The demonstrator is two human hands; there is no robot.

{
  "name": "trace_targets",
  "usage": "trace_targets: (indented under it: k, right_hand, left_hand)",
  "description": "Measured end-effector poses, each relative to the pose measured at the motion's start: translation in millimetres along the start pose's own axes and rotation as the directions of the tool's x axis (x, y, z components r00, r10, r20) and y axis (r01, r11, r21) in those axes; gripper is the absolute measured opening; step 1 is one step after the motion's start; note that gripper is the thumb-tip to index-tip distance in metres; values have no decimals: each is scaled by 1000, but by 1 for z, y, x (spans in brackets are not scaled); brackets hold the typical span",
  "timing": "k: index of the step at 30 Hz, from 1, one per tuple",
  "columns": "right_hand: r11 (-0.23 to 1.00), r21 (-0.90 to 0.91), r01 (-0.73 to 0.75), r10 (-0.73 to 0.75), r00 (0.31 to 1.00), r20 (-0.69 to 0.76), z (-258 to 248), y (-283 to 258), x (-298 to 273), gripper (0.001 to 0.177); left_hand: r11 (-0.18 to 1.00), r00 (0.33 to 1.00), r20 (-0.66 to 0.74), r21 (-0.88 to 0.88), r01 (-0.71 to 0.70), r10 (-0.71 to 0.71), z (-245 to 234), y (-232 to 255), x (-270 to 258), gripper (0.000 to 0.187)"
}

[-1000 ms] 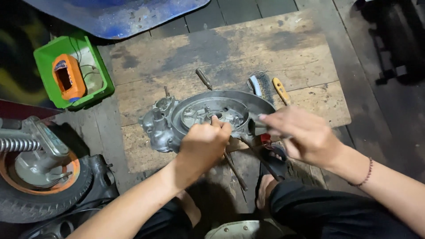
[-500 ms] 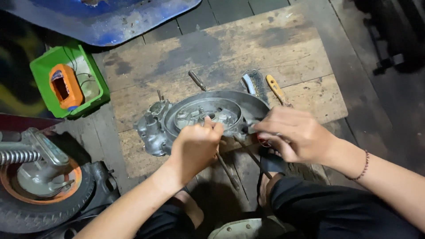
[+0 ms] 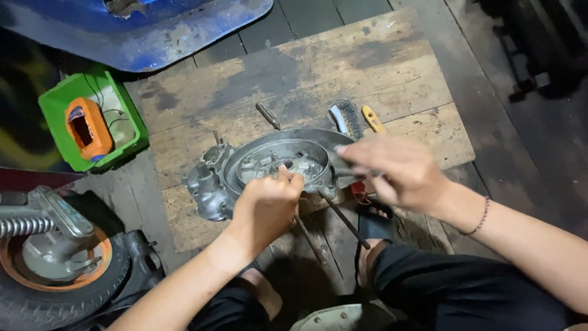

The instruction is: The person cleans a metal mechanical part on a wooden surface using a wire brush and a small metal tool. They scrub the exterior and interior surfaces of the part, then use the metal tool to scrape and clean specific areas.

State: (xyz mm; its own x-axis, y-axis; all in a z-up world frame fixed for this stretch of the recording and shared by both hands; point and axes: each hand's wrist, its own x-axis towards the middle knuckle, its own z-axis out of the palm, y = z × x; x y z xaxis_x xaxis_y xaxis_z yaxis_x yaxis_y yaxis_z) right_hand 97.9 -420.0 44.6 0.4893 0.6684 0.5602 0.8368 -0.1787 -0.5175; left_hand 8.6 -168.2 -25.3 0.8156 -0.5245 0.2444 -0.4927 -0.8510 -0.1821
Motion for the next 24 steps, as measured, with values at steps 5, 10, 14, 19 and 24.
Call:
trace_targets:
  k: [5, 10, 14, 19, 24]
  right_hand:
    - [995, 81, -65, 62, 997, 43, 0, -10, -1, 23]
    - [989, 95, -110, 110, 994, 3, -5, -2, 0, 26]
    - [987, 102, -123, 121, 992, 23, -1, -8, -5, 23]
    - [989, 97, -114, 118, 993, -32, -4, -3, 0, 25]
    - [986, 110, -123, 113, 989, 94, -1, -6, -9, 18]
  left_hand:
    - [1000, 1000, 3, -14, -1, 1, 8, -2, -3, 23]
    - [999, 1000, 8, -33, 4, -4, 5, -2, -6, 21]
    - [998, 999, 46, -62, 2, 1, -2, -9, -5, 20]
    - [993, 997, 79, -122, 4, 6, -3, -7, -7, 22]
    - [986, 998, 61, -164, 31, -21, -8, -13, 1, 22]
